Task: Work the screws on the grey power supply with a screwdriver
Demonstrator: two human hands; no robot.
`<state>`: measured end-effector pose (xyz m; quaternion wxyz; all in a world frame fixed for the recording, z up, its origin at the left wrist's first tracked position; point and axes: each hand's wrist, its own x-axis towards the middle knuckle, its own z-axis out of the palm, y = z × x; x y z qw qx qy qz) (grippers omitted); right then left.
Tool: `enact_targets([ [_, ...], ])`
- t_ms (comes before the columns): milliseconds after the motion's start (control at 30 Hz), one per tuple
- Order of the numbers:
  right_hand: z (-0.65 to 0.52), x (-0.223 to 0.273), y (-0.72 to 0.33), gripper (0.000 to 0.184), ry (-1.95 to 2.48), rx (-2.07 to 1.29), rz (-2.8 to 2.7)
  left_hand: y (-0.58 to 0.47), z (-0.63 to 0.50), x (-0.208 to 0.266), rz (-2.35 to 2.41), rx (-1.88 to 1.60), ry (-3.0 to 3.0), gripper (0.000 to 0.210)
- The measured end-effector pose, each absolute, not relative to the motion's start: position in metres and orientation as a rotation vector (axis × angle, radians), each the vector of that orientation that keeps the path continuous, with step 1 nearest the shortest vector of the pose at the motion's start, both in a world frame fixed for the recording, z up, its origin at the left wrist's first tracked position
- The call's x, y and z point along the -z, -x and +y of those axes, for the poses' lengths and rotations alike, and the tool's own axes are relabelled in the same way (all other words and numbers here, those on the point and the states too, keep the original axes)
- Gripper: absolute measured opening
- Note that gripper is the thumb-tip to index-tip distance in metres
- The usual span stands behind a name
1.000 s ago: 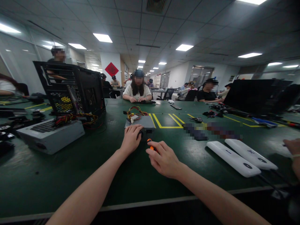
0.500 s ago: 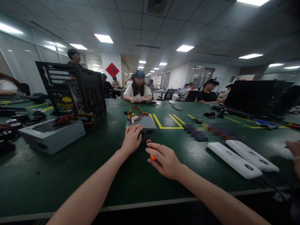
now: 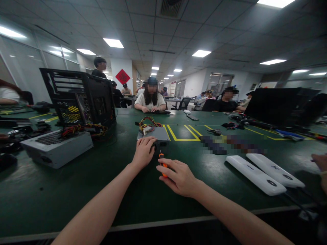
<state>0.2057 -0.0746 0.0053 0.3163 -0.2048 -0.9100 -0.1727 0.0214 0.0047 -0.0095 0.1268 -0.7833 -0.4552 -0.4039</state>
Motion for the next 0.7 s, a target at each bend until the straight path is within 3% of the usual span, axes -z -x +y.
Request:
enact_targets([
  [267, -0.0751, -0.0053, -0.206, 0.028, 0.526, 0.294, -2.363, -0.0214, 0.0053, 0.0096, -1.323, 1.176, 2.278, 0.036],
  [467, -0.0734, -0.0045, -0.2058, 0.025, 0.515, 0.461, -2.349, -0.022, 0.0054, 0.0098, -1.328, 1.179, 2.274, 0.036],
  [700, -0.0741, -0.0019, -0.2059, 0.028, 0.511, 0.257, -2.343, -0.0215, 0.0058, 0.0099, -1.327, 1.177, 2.274, 0.037],
])
